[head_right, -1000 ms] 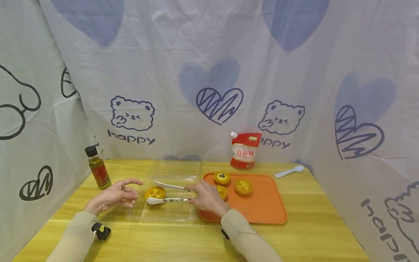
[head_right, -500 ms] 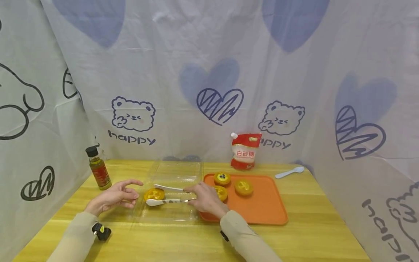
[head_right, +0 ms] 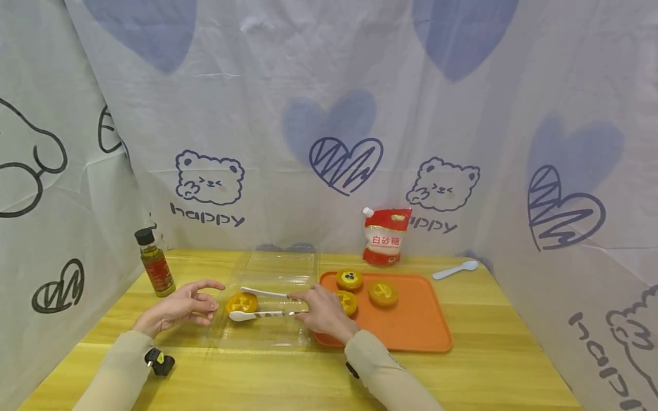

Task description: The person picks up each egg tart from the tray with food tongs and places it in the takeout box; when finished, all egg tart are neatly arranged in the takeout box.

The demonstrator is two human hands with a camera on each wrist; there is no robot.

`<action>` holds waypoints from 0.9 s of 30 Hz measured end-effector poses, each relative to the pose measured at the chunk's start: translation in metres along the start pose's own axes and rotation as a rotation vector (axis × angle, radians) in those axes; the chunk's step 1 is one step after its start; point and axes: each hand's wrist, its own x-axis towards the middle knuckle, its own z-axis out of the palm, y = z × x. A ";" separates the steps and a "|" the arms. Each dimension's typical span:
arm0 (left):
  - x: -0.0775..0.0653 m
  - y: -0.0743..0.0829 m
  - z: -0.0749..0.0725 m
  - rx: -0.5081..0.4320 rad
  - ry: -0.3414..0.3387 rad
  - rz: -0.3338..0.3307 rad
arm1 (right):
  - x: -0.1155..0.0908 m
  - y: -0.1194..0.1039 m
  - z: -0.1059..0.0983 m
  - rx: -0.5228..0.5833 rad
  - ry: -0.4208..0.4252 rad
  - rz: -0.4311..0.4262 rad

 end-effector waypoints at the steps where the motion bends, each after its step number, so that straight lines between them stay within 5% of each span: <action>1: 0.000 0.000 0.000 0.000 -0.001 -0.001 | 0.000 0.000 0.000 -0.007 0.001 0.000; 11: 0.001 0.002 0.000 0.010 0.001 0.000 | 0.003 0.001 -0.005 -0.009 0.002 -0.009; 27: 0.000 0.000 0.000 0.015 0.008 0.003 | -0.005 0.020 -0.017 0.214 0.012 -0.013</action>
